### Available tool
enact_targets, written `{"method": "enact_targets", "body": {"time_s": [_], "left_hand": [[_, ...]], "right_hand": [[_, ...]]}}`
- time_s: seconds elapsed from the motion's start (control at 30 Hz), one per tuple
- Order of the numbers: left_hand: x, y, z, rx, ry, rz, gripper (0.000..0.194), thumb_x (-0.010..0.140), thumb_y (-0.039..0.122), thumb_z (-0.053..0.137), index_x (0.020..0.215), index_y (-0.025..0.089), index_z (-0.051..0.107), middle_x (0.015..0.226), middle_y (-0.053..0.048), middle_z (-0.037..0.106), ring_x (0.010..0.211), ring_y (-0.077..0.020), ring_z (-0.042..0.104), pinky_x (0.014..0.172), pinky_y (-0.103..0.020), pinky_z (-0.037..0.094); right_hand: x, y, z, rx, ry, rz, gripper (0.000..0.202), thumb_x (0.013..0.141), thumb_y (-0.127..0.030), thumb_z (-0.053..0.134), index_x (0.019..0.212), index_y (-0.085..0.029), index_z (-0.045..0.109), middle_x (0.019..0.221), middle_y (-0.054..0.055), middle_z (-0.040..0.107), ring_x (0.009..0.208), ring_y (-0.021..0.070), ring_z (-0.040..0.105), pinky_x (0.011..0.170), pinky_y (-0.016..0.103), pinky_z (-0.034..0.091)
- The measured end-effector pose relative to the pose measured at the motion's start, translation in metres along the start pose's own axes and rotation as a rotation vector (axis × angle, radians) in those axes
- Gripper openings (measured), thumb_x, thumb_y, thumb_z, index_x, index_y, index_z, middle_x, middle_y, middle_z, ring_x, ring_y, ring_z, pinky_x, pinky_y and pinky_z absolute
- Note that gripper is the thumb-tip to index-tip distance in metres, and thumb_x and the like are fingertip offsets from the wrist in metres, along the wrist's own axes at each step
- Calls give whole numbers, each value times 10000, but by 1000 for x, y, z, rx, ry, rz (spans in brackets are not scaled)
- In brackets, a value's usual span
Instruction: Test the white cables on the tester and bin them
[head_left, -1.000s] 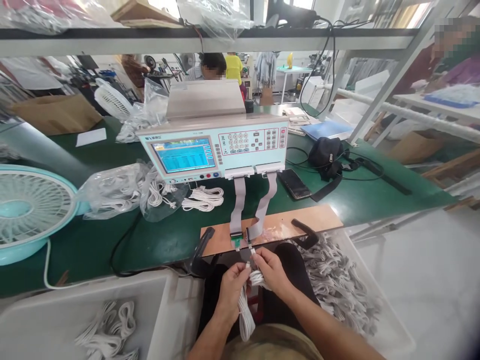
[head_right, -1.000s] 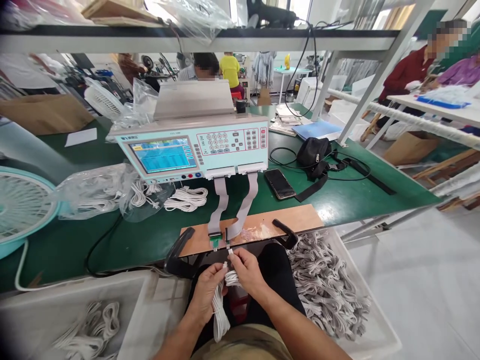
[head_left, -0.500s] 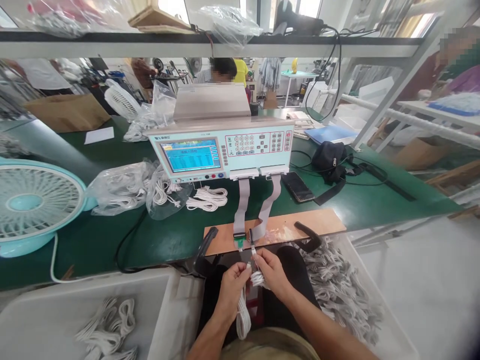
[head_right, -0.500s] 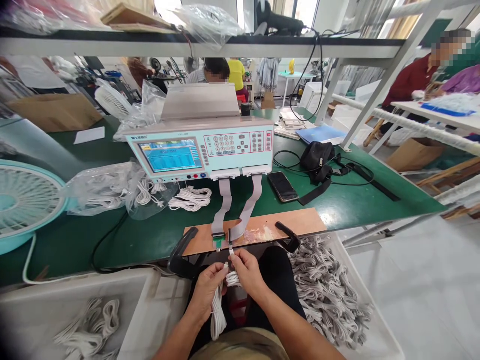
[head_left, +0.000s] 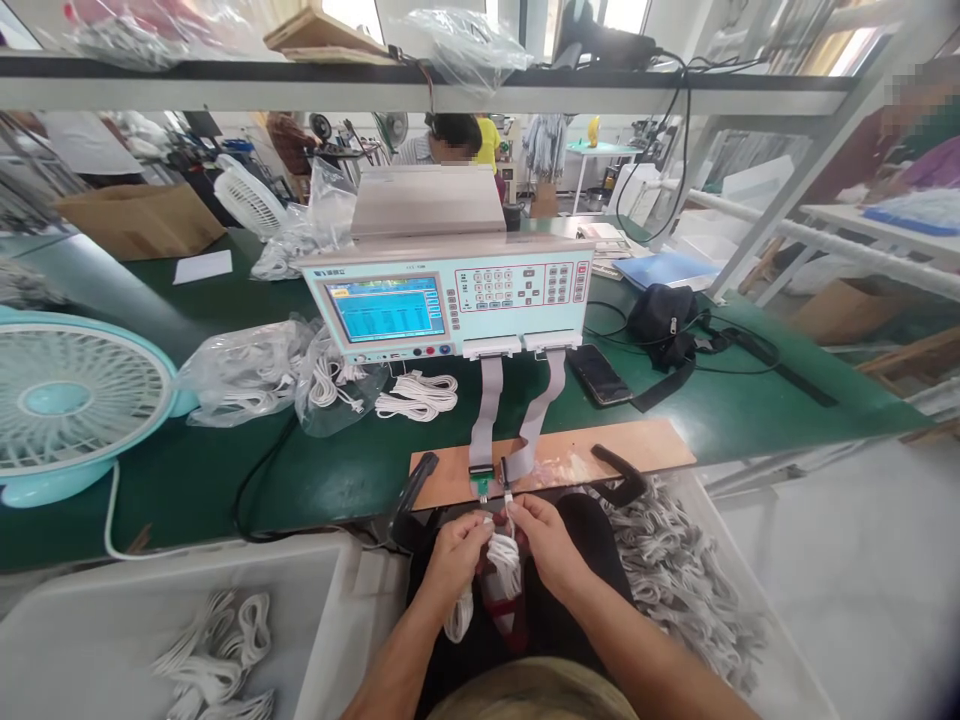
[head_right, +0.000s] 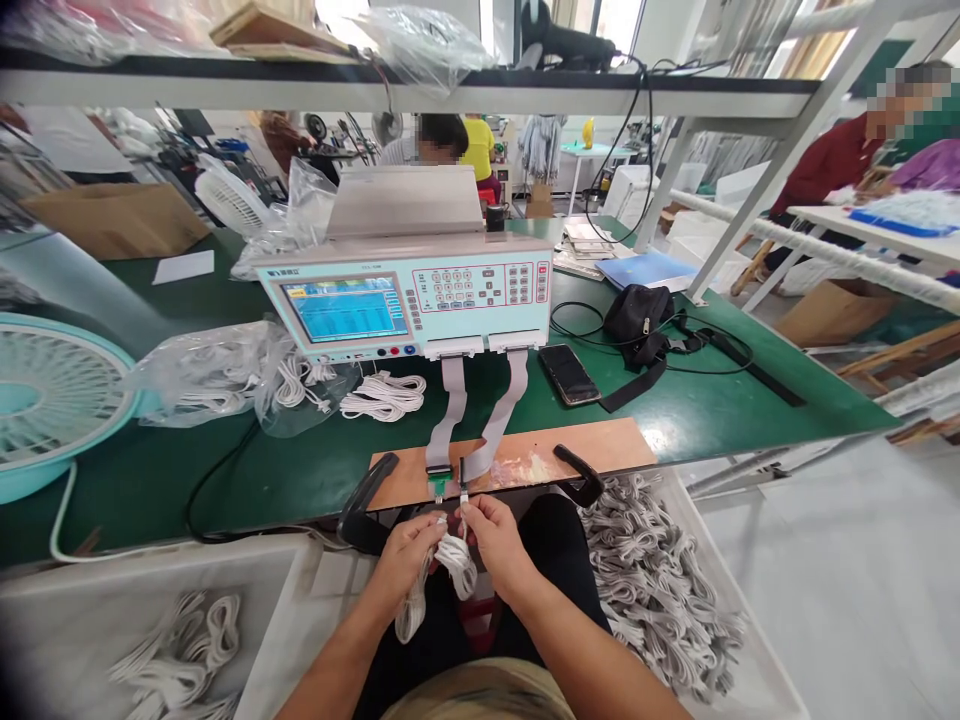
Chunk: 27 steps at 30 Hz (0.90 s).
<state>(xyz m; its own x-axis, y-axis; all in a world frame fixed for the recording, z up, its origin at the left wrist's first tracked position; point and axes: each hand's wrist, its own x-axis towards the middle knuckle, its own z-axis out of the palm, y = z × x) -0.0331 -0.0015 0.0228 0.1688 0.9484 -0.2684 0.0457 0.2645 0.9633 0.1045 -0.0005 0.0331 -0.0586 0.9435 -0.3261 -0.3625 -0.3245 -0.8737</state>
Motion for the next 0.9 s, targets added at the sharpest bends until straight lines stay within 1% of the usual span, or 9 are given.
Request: {"method": "enact_targets", "body": {"time_s": [0.07, 0.17, 0.27, 0.37, 0.5, 0.67, 0.8, 0.9], "left_hand": [[1, -2, 3, -46, 99, 11, 250, 746, 348, 555, 599, 149, 586, 542, 27, 505, 491, -98, 425, 488, -209, 323], [3, -5, 6, -61, 153, 50, 266, 739, 350, 561, 559, 154, 569, 539, 30, 495, 527, -108, 443, 525, -209, 336], [5, -10, 7, -71, 169, 82, 274, 745, 344, 565, 549, 153, 553, 531, 35, 468, 519, -103, 422, 512, -206, 330], [6, -15, 9, -95, 197, 110, 283, 756, 350, 573, 560, 146, 553, 555, 27, 480, 537, -103, 425, 524, -206, 346], [6, -20, 10, -137, 237, 100, 280, 760, 363, 579, 582, 148, 557, 580, 17, 509, 562, -112, 455, 532, -206, 364], [4, -18, 15, -222, 255, 68, 292, 748, 378, 607, 575, 149, 554, 557, 27, 504, 529, -100, 455, 518, -195, 355], [3, -20, 22, -262, 293, 71, 293, 742, 403, 614, 611, 142, 597, 597, 8, 558, 567, -113, 501, 563, -207, 394], [5, -21, 24, -266, 298, 76, 308, 730, 422, 624, 605, 141, 599, 583, 9, 561, 550, -111, 497, 548, -207, 392]], "right_hand": [[1, -2, -1, -17, -27, -17, 315, 665, -437, 682, 614, -151, 560, 527, -35, 494, 483, 82, 368, 498, 215, 281], [2, -5, -3, -70, -54, -46, 323, 665, -449, 680, 604, -157, 556, 524, -37, 486, 490, 89, 369, 509, 223, 289], [2, -7, -4, -107, -62, -69, 331, 676, -466, 667, 610, -158, 564, 527, -35, 481, 494, 93, 364, 511, 227, 289], [1, -8, -4, -120, -64, -73, 332, 681, -476, 659, 626, -159, 577, 547, -28, 488, 507, 99, 364, 516, 230, 296], [1, -8, -4, -134, -76, -82, 311, 700, -457, 646, 635, -158, 588, 564, -25, 491, 520, 103, 365, 526, 233, 297], [3, -5, -7, -124, -96, -92, 299, 712, -439, 644, 625, -161, 573, 558, -29, 486, 521, 104, 365, 536, 236, 290], [3, -4, -7, -113, -101, -83, 303, 712, -440, 648, 621, -160, 580, 559, -28, 497, 521, 104, 365, 541, 237, 288], [3, -4, -6, -96, -112, -73, 289, 712, -443, 650, 673, -158, 619, 595, -18, 534, 542, 110, 390, 549, 233, 300]]}}
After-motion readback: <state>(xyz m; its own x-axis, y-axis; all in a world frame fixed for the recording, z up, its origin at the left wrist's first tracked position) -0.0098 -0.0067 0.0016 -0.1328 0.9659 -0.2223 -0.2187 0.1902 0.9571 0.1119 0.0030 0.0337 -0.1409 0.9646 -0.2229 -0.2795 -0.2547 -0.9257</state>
